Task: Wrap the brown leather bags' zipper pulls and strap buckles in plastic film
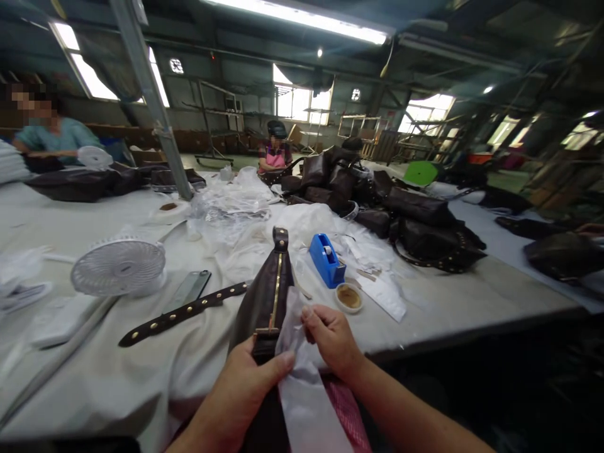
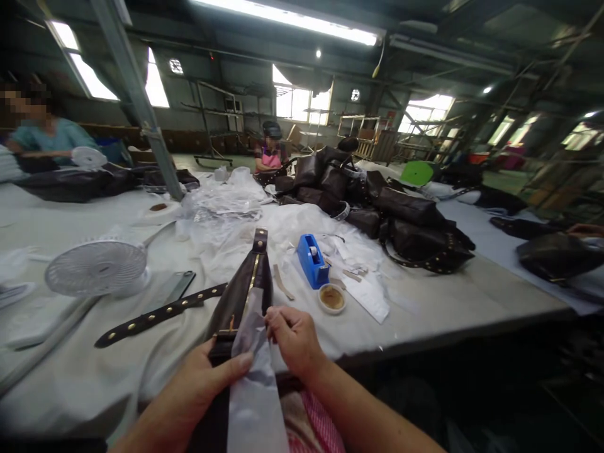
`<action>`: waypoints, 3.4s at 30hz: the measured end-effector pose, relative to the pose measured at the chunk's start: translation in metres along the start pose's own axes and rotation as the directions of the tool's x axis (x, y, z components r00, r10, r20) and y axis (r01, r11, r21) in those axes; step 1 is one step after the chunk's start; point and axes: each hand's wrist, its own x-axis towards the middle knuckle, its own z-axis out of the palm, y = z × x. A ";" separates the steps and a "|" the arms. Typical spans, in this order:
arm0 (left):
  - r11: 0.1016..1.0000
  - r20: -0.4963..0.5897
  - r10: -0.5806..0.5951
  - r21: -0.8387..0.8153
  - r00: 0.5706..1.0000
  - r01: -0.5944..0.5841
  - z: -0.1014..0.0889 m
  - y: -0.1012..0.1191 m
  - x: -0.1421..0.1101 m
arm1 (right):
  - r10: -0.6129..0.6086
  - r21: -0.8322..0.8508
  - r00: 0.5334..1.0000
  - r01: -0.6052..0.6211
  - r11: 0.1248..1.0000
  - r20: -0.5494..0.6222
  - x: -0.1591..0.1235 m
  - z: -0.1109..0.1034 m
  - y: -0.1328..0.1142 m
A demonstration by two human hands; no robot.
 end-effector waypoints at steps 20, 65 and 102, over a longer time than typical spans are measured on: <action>0.994 -0.111 0.084 0.072 0.990 -0.077 0.002 0.002 0.005 | 0.241 0.283 0.878 -0.376 0.882 0.415 -0.006 -0.045 0.028; 0.992 -0.156 0.115 -0.038 0.981 -0.123 -0.011 -0.007 0.009 | 0.075 0.731 0.877 -0.440 0.522 0.475 -0.018 0.026 -0.046; 0.969 0.040 0.239 0.061 0.970 -0.241 -0.006 -0.002 -0.006 | 0.259 0.773 0.932 -0.357 0.525 0.254 0.015 0.018 -0.032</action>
